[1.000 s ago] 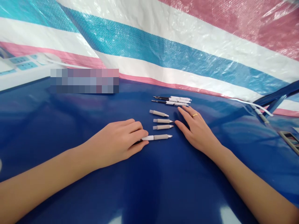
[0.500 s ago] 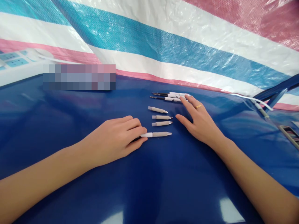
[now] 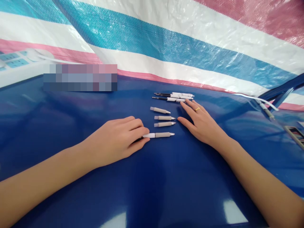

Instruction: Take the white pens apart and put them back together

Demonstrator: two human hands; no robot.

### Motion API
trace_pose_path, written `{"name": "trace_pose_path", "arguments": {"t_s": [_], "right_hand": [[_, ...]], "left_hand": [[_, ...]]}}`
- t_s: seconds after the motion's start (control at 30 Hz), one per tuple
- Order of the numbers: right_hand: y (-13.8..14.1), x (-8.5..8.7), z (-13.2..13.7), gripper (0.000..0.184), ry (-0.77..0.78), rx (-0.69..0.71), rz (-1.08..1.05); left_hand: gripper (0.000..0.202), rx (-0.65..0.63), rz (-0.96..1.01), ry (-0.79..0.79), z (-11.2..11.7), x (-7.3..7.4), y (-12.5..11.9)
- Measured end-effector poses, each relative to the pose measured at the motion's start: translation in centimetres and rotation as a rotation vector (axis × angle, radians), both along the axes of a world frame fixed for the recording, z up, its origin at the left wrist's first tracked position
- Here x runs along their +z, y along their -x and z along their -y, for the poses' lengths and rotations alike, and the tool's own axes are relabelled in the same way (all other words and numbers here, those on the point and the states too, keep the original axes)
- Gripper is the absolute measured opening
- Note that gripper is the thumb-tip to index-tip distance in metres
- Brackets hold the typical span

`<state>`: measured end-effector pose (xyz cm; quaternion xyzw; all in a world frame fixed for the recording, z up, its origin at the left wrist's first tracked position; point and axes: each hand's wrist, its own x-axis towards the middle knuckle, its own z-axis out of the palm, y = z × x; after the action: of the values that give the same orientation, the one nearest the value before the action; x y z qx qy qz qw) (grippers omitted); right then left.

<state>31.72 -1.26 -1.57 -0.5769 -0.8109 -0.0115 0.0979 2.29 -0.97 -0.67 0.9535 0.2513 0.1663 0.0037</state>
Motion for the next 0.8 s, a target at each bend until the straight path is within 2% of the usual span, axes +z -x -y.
{"name": "trace_pose_path", "arguments": {"t_s": [0.27, 0.57, 0.8], "right_hand": [[0.0, 0.0, -0.2, 0.048, -0.106, -0.026, -0.07], [0.2, 0.3, 0.0, 0.026, -0.137, -0.007, -0.136], [1.0, 1.3, 0.8, 0.021, -0.217, -0.035, -0.362]], "left_hand": [[0.018, 0.003, -0.004, 0.007, 0.1, 0.1, 0.2], [0.019, -0.003, -0.002, 0.0, 0.2, 0.0, 0.2], [0.019, 0.003, -0.021, 0.004, 0.1, 0.0, 0.1]]}}
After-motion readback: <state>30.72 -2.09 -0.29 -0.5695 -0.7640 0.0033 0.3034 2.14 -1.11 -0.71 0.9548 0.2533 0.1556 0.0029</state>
